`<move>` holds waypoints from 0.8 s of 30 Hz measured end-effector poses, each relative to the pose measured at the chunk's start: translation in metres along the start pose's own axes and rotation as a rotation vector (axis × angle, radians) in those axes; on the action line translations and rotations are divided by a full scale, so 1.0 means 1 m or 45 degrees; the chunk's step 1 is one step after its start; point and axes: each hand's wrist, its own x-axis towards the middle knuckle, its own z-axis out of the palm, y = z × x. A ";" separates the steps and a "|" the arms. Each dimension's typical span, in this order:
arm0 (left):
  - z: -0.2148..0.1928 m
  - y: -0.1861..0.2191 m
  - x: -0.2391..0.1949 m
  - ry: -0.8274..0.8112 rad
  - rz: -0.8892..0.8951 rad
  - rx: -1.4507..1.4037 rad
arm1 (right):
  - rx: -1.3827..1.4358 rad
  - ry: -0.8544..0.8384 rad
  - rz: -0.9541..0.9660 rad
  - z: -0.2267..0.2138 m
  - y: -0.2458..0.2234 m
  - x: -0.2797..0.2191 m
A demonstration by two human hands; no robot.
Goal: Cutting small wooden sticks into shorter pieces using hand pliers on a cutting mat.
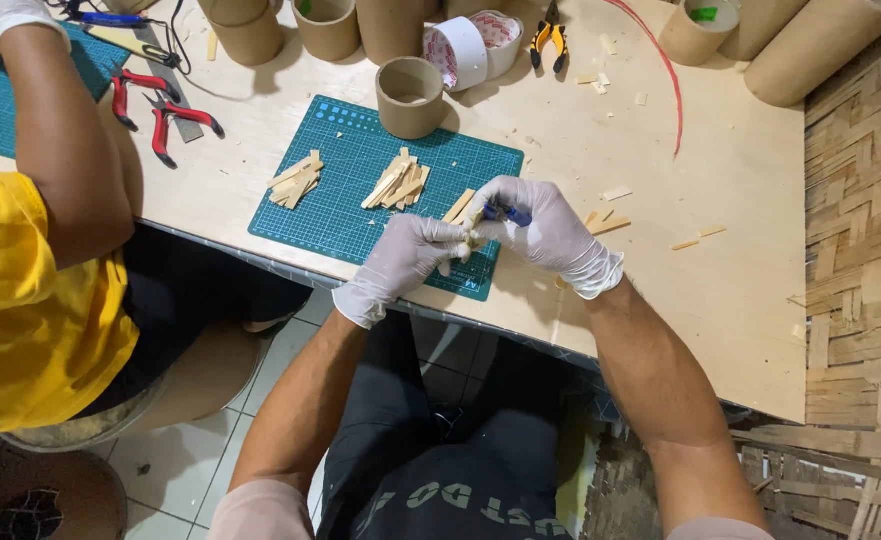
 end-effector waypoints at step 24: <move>0.018 0.015 -0.022 0.233 0.282 0.241 | 0.016 0.040 0.055 -0.016 -0.027 -0.015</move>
